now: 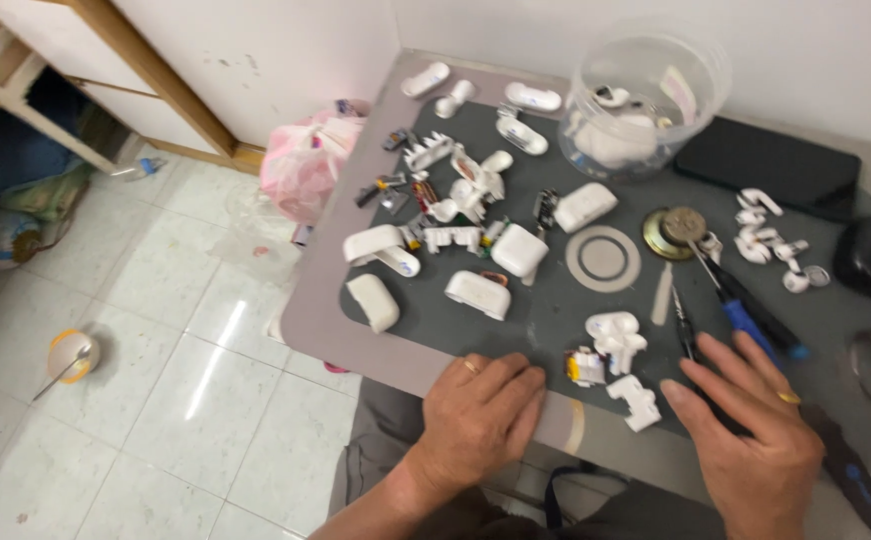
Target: Assembling the internal components of earbud charging cases by fitting batteries and circuit boards into plastic housings.
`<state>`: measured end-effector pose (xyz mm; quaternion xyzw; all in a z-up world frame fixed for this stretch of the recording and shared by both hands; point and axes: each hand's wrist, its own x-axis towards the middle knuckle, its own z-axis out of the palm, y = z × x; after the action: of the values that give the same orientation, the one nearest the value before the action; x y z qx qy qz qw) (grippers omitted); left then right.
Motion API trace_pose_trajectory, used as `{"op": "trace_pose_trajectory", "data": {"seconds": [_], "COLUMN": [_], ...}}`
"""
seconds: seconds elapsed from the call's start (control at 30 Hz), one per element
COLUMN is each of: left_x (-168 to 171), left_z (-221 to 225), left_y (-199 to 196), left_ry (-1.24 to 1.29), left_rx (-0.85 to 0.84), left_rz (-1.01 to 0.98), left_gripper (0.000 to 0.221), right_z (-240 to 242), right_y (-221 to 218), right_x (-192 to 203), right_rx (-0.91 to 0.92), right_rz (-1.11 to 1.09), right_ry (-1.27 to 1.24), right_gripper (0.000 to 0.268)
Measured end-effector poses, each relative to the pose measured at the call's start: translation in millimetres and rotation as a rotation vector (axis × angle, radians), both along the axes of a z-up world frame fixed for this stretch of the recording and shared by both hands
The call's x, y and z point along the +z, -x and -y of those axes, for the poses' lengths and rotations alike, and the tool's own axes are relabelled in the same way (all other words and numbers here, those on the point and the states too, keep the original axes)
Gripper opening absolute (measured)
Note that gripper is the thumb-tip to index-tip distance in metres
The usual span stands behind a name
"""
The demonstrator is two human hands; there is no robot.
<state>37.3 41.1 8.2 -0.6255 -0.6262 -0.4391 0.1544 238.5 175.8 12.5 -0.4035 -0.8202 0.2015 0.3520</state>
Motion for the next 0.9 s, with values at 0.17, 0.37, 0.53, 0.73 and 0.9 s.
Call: {"op": "trace_pose_trajectory", "data": {"seconds": [0.17, 0.37, 0.53, 0.73, 0.9], "left_x": [-3, -11, -13, -10, -3], "left_z": [-2, -8, -8, -5, -8], "left_y": [-2, -7, -9, -11, -11], "left_ry": [0.023, 0.008, 0.007, 0.042, 0.065], "left_rx": [0.04, 0.08, 0.094, 0.123, 0.07], "left_rz": [-0.048, -0.054, -0.054, -0.013, -0.014], "left_gripper": [0.012, 0.006, 0.004, 0.012, 0.007], "right_z": [2, 1, -1, 1, 0], "right_y": [-2, -7, -6, 0, -8], "right_x": [8, 1, 1, 4, -11], "right_rx": [-0.016, -0.144, -0.106, -0.035, -0.105], "right_rz": [-0.061, -0.169, -0.084, 0.009, -0.01], "right_ry": [0.044, 0.192, 0.134, -0.058, -0.121], "right_gripper": [0.025, 0.019, 0.023, 0.02, 0.023]}}
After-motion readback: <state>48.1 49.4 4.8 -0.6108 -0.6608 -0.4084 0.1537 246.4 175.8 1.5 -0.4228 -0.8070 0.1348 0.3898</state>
